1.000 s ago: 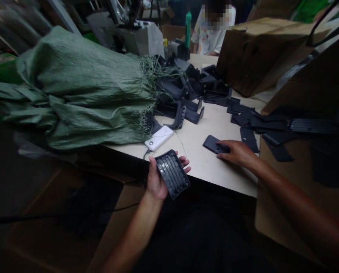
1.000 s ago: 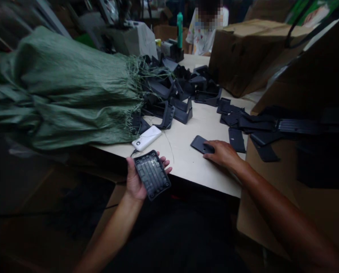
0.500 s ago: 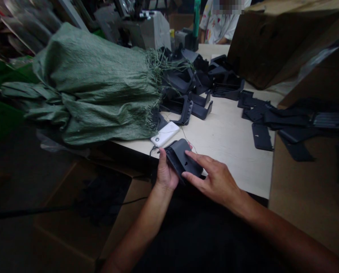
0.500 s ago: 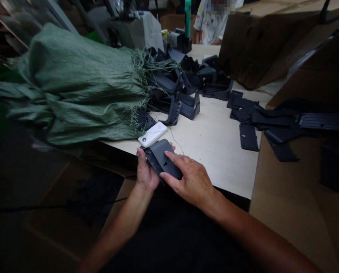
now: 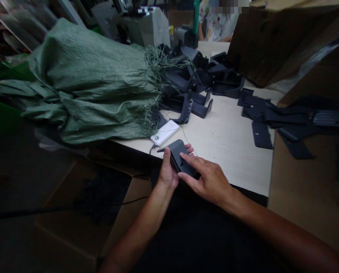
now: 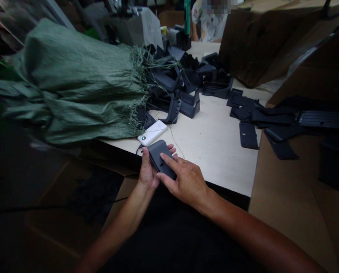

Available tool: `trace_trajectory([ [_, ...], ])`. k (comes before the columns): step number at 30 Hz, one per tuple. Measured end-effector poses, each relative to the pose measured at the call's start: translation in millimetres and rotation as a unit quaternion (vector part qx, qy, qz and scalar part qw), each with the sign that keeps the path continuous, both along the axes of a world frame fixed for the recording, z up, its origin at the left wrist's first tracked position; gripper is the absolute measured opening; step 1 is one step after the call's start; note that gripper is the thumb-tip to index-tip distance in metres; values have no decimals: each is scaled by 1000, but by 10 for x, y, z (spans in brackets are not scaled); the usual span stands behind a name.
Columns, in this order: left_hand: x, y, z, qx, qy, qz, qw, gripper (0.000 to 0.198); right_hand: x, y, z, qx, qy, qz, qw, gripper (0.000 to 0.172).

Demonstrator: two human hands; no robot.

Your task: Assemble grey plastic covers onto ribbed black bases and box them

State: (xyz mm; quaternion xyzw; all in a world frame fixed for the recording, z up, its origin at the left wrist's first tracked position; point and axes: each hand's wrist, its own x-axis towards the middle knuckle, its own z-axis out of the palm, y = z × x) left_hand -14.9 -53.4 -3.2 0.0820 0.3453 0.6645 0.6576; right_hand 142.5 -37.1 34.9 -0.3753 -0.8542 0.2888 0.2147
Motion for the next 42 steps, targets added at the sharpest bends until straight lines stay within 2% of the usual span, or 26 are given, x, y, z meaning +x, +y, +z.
trace_trajectory([
  [3, -17, 10, -6, 0, 20, -21, 1000, 78, -4, 17, 46, 5, -27, 10, 1000, 61],
  [7, -9, 29, 34, -3, 45, -3, 999, 78, -11, 37, 128, 9, -59, 12, 998, 63],
  [12, -23, 39, 87, 20, 27, -3, 999, 74, -27, 22, 188, 36, -72, 9, 997, 63],
  [15, -30, 32, 117, 39, 22, -9, 999, 71, -6, 16, 187, 55, -60, 10, 997, 64],
  [20, -9, 23, 182, 49, 33, 8, 998, 66, 65, 43, 184, 45, -24, 7, 999, 61],
  [25, 5, 34, 317, 82, 54, 10, 995, 58, 80, 10, 125, 61, -26, -5, 998, 62],
  [27, 28, 42, 374, 100, 54, 10, 993, 57, 74, 21, 83, 61, 4, -14, 998, 61],
  [30, 88, 50, 429, 115, 53, -3, 992, 60, 68, 112, 26, 12, 150, -43, 988, 60],
  [33, 153, 49, 428, 109, 57, -13, 992, 62, 62, 250, -1, -117, 283, -83, 948, 55],
  [36, 186, 42, 389, 108, 68, -22, 992, 66, 57, 357, 16, -203, 300, -75, 929, 45],
  [42, 205, 5, 328, 127, 62, -38, 989, 69, 25, 404, 109, -215, 287, -41, 933, 29],
])
